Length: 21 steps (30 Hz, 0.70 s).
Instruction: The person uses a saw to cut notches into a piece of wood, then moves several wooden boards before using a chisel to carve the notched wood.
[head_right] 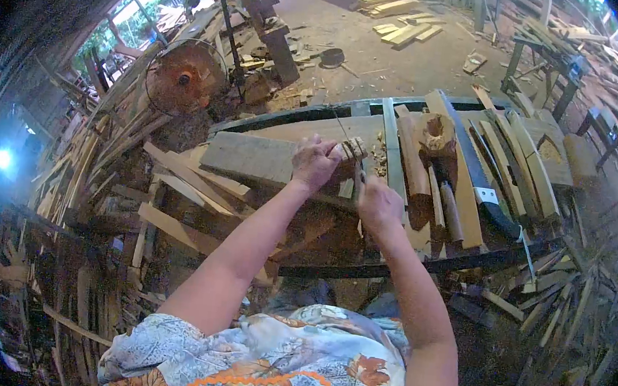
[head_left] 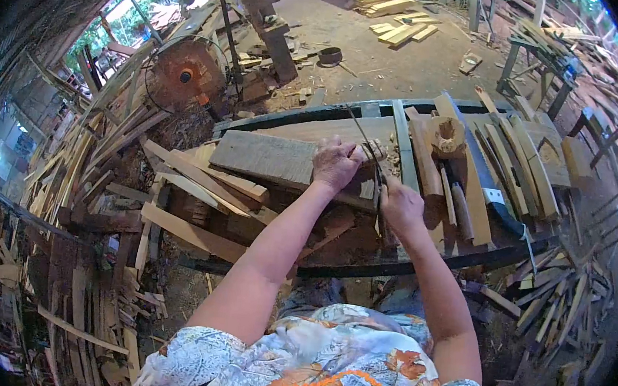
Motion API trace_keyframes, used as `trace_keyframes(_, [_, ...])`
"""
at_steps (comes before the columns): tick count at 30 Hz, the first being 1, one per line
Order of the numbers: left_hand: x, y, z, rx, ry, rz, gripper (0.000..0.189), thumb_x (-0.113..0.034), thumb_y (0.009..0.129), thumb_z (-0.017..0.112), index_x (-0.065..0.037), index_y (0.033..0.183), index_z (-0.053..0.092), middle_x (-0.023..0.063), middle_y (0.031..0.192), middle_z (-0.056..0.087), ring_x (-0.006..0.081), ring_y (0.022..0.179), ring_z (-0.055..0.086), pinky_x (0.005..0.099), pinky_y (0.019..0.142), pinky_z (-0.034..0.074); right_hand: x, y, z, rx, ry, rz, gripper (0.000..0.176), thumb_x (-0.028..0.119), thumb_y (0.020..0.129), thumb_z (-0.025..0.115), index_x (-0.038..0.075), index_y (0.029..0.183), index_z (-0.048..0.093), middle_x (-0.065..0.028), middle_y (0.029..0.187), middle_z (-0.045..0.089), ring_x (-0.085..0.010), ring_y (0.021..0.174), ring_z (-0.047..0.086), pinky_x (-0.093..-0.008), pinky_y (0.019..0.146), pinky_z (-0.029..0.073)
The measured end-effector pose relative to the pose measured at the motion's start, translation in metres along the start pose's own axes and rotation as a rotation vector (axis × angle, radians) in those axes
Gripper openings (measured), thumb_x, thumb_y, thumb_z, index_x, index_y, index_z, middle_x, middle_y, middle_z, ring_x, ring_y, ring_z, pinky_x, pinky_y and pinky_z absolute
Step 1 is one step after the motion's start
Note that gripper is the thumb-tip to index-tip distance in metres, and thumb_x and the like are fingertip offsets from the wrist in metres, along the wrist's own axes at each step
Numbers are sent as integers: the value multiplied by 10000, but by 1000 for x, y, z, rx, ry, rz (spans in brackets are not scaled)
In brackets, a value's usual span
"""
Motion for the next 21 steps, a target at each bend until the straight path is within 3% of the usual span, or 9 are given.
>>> trace_keyframes(3, [0, 0, 0, 15, -15, -36, 321, -393, 842, 504, -146, 869, 707, 122, 957, 592, 329, 971, 537, 466, 824, 468, 2, -61, -39, 72, 80, 50, 210, 246, 901, 505, 81, 1013, 570, -229, 782, 625, -411, 751, 618, -495, 660, 477])
trace_keyframes(8, [-1, -1, -3, 29, -29, -11, 317, -383, 844, 502, -148, 871, 711, 124, 957, 590, 333, 969, 534, 468, 827, 467, -12, -125, -59, 22, 148, 40, 110, 130, 873, 539, 82, 970, 554, -227, 725, 589, -405, 701, 611, -458, 577, 465])
trace_keyframes(11, [-2, 1, -2, 10, -17, 7, 316, -381, 839, 504, -144, 882, 708, 129, 941, 586, 334, 965, 537, 470, 825, 464, -6, -80, -50, 108, 60, 42, 150, 202, 893, 507, 74, 956, 554, -228, 742, 609, -411, 720, 615, -490, 620, 470])
trace_keyframes(13, [1, 1, 0, 2, -21, 25, 317, -383, 838, 503, -143, 889, 705, 131, 939, 586, 337, 961, 538, 470, 825, 463, -3, -31, -24, 155, -37, 61, 160, 173, 855, 505, 54, 919, 591, -198, 813, 653, -377, 762, 650, -465, 662, 514])
trace_keyframes(16, [-1, 2, -1, 13, -31, 22, 314, -382, 837, 506, -144, 901, 701, 133, 936, 587, 342, 955, 540, 471, 825, 460, 3, 18, 2, 24, 19, 22, 154, 159, 835, 507, 45, 854, 609, -186, 806, 662, -367, 774, 657, -458, 674, 521])
trace_keyframes(20, [-2, 0, 1, 2, 12, -14, 296, -375, 835, 522, -150, 908, 699, 127, 941, 591, 340, 956, 539, 471, 826, 459, -1, 8, 3, 27, -6, 31, 146, 145, 827, 501, 39, 845, 599, -196, 796, 655, -390, 767, 648, -464, 667, 515])
trace_keyframes(21, [-3, 1, -1, 7, 11, -16, 296, -375, 835, 522, -150, 908, 699, 127, 941, 591, 340, 956, 539, 471, 826, 459, -7, -11, 0, 51, 34, 46, 171, 193, 859, 503, 56, 909, 593, -206, 795, 641, -401, 766, 631, -484, 667, 494])
Point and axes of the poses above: each hand's wrist, its own y-axis towards the middle knuckle, its own z-axis out of the palm, x = y × z, the point moved 4 cm from there along y, towards the middle knuckle
